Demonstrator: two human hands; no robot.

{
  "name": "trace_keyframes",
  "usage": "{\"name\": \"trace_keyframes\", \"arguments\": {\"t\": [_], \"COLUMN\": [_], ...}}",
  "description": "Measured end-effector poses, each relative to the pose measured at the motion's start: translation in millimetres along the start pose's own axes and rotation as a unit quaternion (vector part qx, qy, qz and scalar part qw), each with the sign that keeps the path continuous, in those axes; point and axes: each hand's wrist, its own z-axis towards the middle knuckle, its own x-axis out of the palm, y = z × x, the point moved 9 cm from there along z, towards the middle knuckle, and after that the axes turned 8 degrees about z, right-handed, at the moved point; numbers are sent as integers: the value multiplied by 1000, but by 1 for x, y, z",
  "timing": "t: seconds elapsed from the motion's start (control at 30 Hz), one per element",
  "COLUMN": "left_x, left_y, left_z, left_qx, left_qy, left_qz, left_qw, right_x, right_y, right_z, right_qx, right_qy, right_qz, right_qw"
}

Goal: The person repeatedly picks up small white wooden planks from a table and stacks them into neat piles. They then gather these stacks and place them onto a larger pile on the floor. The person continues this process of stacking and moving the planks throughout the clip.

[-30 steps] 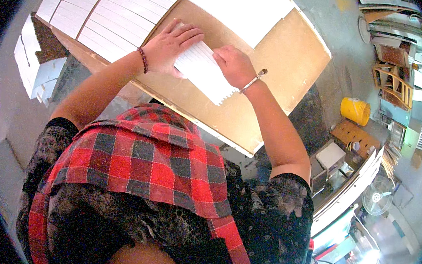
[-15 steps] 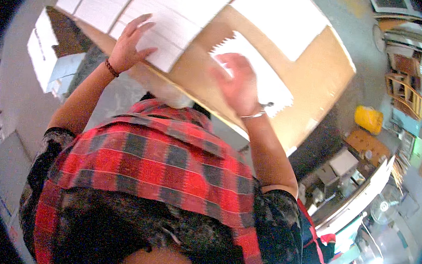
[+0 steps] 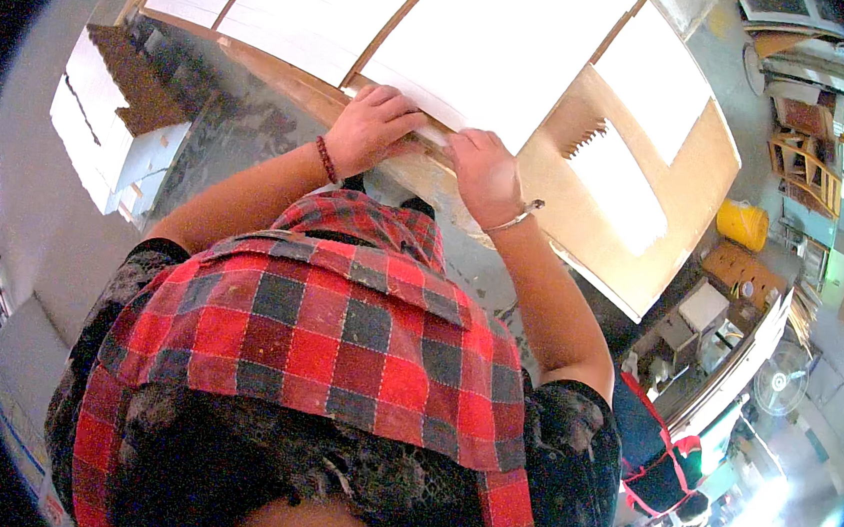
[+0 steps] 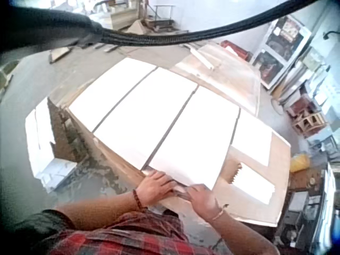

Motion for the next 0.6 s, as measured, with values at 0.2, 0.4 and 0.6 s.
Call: {"name": "trace_keyframes", "arguments": {"t": [0.2, 0.4, 0.6], "left_x": [-11, -1, -18], "left_y": [-2, -1, 2], "left_z": [11, 26, 40], "left_qx": [12, 15, 6], "left_qy": [-59, 63, -30], "left_qz": [15, -9, 35], "left_qw": [998, 998, 999], "right_x": [-28, -24, 16], "right_y": [11, 1, -36], "right_z": [24, 35, 35], "right_qx": [-42, -66, 98], "right_qy": [-71, 18, 274], "right_qz": [-69, 19, 73], "right_qw": [994, 997, 954]}}
